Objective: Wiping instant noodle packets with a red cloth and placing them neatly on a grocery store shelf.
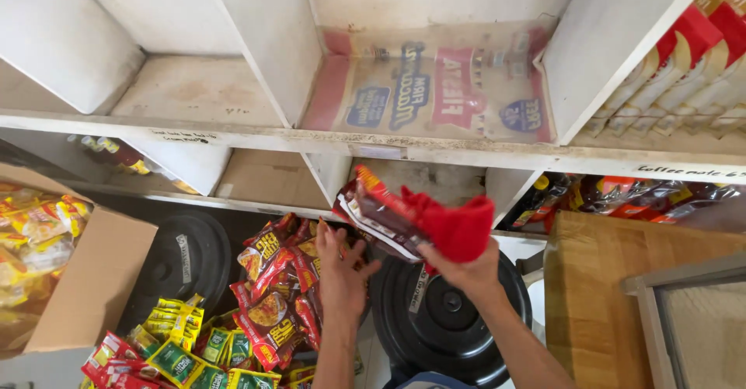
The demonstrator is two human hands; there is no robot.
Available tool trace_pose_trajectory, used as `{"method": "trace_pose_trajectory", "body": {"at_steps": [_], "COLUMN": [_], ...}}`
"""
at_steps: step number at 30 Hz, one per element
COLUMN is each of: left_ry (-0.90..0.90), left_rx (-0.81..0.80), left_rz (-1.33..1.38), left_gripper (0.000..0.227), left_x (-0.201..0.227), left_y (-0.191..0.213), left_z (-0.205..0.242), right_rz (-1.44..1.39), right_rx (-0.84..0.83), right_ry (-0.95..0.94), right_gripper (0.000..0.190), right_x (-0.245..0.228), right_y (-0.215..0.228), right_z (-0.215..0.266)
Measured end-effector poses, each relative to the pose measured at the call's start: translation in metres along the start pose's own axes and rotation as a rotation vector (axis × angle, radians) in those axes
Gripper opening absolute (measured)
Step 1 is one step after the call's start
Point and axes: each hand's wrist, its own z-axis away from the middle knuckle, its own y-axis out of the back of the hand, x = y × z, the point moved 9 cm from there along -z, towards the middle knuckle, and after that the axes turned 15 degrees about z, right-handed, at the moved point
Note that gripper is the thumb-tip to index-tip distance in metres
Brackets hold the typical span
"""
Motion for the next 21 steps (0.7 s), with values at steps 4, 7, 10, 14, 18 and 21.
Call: {"method": "trace_pose_trajectory", "body": {"at_steps": [4,7,10,14,18,21], "left_ry": [0.045,0.11,-0.057,0.0,-0.151,0.087], "left_rx": [-0.414,-0.237,-0.516,-0.281,-0.167,-0.102], "left_rz": [0.349,0.463,0.565,0.606,0.54,0.572], "left_gripper": [0.084,0.09,0.07,0.064,0.073,0.106], "left_x": [-0.032,-0.048,-0.036,-0.055,-0.047,-0.056], "left_y": [-0.016,0.011,0.011,0.038,0.021,-0.024], "left_z": [0.011,-0.002,0.0,-0.004,0.021,0.05], "right_rz": [0.191,0.518,0.436,-0.014,0.014,0.052], "right_rx": [-0.065,-0.317,-0.694,-0.562,-0.341,-0.468], "right_ry": [0.512,0.829,0.842,0.576,0.124,0.548], "right_gripper": [0.052,0.06,0.08,0.055,0.037,0.049], "right_x": [-0.085,-0.095,-0.092,-0.075,-0.018,-0.059], "right_y": [-0.008,-0.031,-0.039,0.002,0.031,-0.006], "right_z": [0.014,0.049,0.067,0.016,-0.019,0.01]}}
